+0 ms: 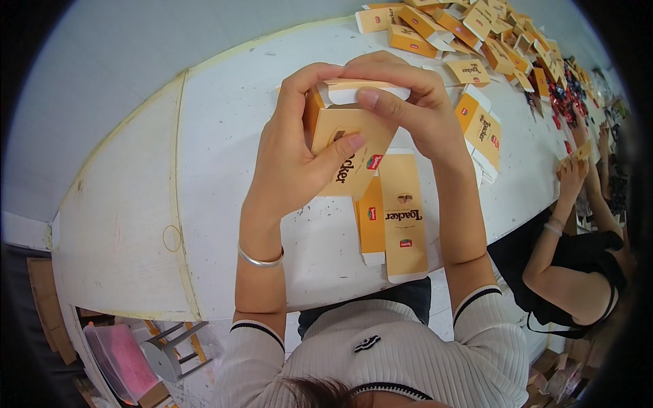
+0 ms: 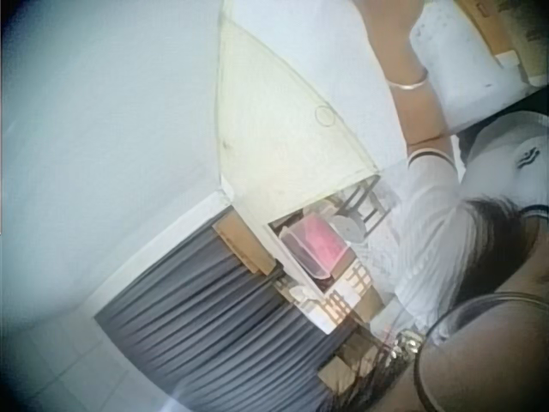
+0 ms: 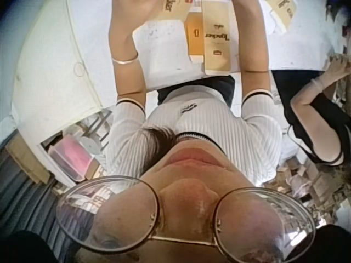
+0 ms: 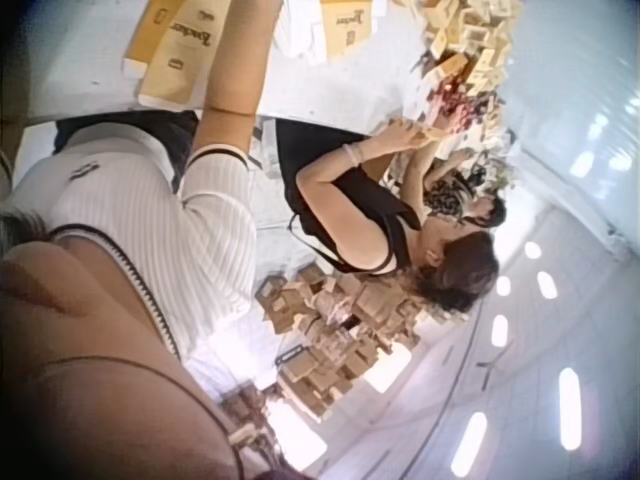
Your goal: The person folds and assembles small cardboard boxes labeled 'Toacker' at a table. They repeatedly pick up flat pieces, fold the sides, and place the finished boxes into a growing stack.
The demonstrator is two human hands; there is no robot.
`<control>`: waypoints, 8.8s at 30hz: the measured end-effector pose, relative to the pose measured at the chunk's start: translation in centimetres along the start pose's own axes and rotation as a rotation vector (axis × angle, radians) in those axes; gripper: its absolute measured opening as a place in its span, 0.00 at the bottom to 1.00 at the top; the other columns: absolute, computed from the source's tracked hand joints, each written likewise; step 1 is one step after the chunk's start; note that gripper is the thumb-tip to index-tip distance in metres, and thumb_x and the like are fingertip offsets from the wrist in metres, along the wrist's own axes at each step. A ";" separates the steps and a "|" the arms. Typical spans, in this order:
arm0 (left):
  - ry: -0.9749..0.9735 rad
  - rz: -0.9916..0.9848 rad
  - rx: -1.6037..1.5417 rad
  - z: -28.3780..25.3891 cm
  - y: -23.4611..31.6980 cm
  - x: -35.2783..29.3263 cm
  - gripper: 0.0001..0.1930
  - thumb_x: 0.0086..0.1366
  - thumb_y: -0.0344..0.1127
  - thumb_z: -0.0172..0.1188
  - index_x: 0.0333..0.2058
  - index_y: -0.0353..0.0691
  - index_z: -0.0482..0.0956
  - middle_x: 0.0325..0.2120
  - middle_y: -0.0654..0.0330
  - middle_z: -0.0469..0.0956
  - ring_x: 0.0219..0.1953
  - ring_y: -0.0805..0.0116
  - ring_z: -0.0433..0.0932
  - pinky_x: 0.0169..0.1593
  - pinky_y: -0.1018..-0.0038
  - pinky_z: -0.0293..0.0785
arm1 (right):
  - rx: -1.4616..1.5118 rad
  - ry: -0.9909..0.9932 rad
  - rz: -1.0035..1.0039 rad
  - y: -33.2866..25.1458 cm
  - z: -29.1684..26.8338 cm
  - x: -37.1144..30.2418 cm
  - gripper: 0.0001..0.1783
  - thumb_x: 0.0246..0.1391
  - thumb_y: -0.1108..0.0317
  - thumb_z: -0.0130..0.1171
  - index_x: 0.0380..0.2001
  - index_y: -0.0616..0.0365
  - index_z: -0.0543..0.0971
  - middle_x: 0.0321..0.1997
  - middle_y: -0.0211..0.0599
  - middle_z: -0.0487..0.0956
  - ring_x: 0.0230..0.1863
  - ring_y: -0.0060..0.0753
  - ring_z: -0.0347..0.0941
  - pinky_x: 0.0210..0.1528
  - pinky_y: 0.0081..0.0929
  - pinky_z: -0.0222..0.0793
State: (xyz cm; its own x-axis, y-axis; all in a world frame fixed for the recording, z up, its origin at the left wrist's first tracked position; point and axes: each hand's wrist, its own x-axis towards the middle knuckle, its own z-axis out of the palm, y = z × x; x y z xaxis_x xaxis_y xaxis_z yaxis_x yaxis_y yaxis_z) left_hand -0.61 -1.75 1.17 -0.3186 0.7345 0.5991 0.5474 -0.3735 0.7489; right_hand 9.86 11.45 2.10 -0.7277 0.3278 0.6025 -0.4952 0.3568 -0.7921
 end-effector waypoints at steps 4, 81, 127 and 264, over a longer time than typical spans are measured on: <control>0.004 -0.006 0.012 0.0 0.0 0.0 0.28 0.49 0.32 0.64 0.48 0.44 0.62 0.38 0.59 0.69 0.38 0.69 0.71 0.41 0.76 0.69 | 0.003 -0.028 -0.041 0.0 0.0 -0.1 0.10 0.49 0.70 0.56 0.37 0.57 0.79 0.35 0.31 0.74 0.35 0.21 0.68 0.35 0.16 0.63; -0.428 -0.700 -0.799 4.0 -1.7 -0.5 0.30 0.56 0.33 0.58 0.55 0.39 0.57 0.31 0.59 0.74 0.37 0.74 0.73 0.38 0.79 0.70 | 0.292 0.477 -0.379 3.7 -3.3 1.0 0.17 0.58 0.62 0.38 0.19 0.60 0.64 0.23 0.36 0.66 0.28 0.29 0.61 0.35 0.25 0.59; 0.180 -0.334 -0.792 0.7 -0.1 0.2 0.20 0.62 0.43 0.49 0.48 0.35 0.65 0.44 0.58 0.71 0.45 0.71 0.70 0.48 0.73 0.66 | 0.296 0.114 0.087 0.6 2.6 -0.3 0.34 0.54 0.62 0.51 0.60 0.60 0.50 0.57 0.38 0.61 0.58 0.29 0.56 0.58 0.25 0.53; 0.295 -0.250 -0.073 1.5 -0.5 0.0 0.16 0.54 0.23 0.57 0.43 0.33 0.72 0.32 0.57 0.76 0.32 0.72 0.76 0.36 0.78 0.73 | -0.797 0.203 -0.226 1.8 0.1 -0.2 0.11 0.41 0.65 0.61 0.23 0.63 0.75 0.27 0.39 0.72 0.30 0.37 0.65 0.32 0.30 0.61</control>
State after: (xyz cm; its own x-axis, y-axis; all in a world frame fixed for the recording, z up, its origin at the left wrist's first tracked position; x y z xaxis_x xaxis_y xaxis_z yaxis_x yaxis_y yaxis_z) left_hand 0.27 -0.67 0.35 -0.6499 0.6173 0.4434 0.3714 -0.2511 0.8939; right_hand 9.08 11.96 0.55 -0.5145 0.2977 0.8041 -0.0808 0.9168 -0.3911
